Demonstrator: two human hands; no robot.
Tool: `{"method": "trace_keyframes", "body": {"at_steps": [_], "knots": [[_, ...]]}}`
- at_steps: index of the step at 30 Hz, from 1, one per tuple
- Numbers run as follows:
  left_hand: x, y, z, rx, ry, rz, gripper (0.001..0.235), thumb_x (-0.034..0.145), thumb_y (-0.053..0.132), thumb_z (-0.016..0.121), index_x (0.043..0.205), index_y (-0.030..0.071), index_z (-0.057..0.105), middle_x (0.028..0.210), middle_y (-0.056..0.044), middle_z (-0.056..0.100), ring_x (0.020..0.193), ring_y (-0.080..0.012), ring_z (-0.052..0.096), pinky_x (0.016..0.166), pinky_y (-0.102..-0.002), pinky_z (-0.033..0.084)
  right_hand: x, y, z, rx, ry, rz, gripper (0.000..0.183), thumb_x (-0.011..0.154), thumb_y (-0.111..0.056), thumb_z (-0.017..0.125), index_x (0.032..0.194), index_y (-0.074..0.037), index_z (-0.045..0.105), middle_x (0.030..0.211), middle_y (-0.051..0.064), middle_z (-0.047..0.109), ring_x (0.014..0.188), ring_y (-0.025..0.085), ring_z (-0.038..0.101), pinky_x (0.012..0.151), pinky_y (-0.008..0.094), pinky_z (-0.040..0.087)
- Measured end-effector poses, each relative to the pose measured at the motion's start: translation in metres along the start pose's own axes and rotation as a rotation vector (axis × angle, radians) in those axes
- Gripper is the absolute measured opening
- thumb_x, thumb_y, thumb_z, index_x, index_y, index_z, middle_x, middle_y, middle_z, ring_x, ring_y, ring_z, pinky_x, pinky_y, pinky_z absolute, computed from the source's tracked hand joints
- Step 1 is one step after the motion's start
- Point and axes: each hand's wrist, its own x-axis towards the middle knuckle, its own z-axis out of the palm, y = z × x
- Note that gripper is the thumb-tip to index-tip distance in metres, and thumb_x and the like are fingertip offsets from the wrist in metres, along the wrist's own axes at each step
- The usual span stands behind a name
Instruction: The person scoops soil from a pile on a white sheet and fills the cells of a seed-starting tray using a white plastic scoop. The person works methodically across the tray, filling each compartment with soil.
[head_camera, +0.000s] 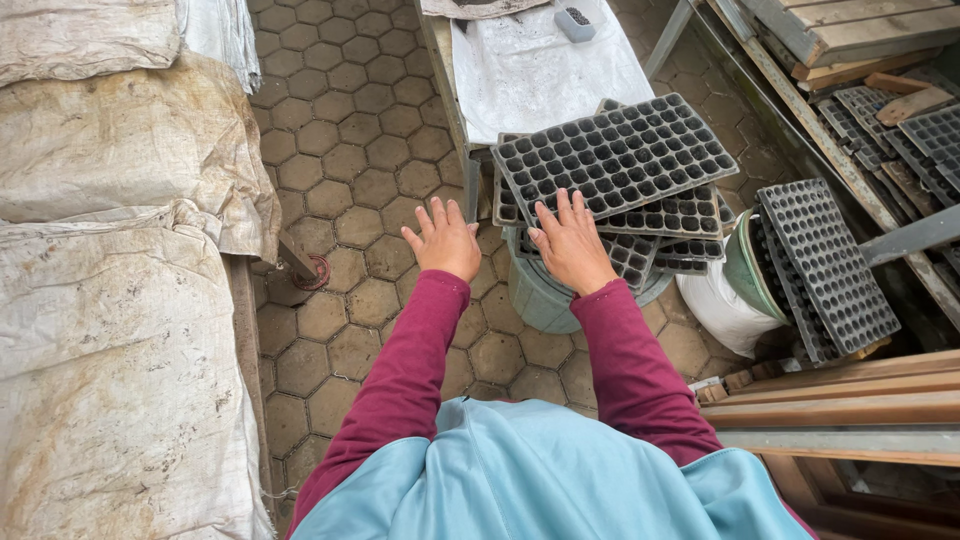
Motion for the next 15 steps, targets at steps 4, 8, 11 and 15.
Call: {"method": "trace_keyframes", "body": {"at_steps": [4, 8, 11, 15], "knots": [[-0.001, -0.009, -0.002, -0.001, -0.008, 0.016, 0.06, 0.104, 0.038, 0.05, 0.153, 0.005, 0.037, 0.165, -0.02, 0.03, 0.153, -0.0447, 0.019, 0.119, -0.072, 0.011, -0.005, -0.009, 0.005, 0.001, 0.026, 0.015, 0.05, 0.107, -0.037, 0.049, 0.149, -0.01, 0.052, 0.162, 0.03, 0.03, 0.152, 0.05, 0.021, 0.121, 0.057, 0.023], [-0.002, -0.016, -0.001, -0.02, -0.032, 0.042, 0.064, 0.102, 0.038, 0.052, 0.154, 0.005, 0.034, 0.164, -0.02, 0.028, 0.152, -0.0457, 0.019, 0.117, -0.072, 0.012, -0.016, -0.012, 0.014, -0.002, 0.046, 0.051, 0.05, 0.107, -0.037, 0.05, 0.149, -0.01, 0.052, 0.162, 0.03, 0.031, 0.152, 0.05, 0.022, 0.12, 0.057, 0.024], [-0.003, -0.017, 0.002, -0.019, -0.047, 0.065, 0.067, 0.102, 0.039, 0.054, 0.155, 0.005, 0.032, 0.164, -0.02, 0.028, 0.152, -0.0462, 0.02, 0.117, -0.072, 0.013, -0.024, -0.009, 0.017, -0.029, 0.051, 0.063, 0.051, 0.107, -0.037, 0.051, 0.149, -0.009, 0.052, 0.162, 0.03, 0.032, 0.151, 0.051, 0.023, 0.12, 0.056, 0.025], [0.002, -0.011, 0.01, -0.017, -0.066, 0.074, 0.07, 0.1, 0.04, 0.056, 0.156, 0.006, 0.031, 0.165, -0.02, 0.027, 0.152, -0.0464, 0.02, 0.117, -0.072, 0.013, -0.028, 0.002, 0.017, -0.04, 0.052, 0.091, 0.051, 0.107, -0.038, 0.051, 0.149, -0.01, 0.052, 0.161, 0.031, 0.031, 0.152, 0.05, 0.022, 0.121, 0.056, 0.025]]}}
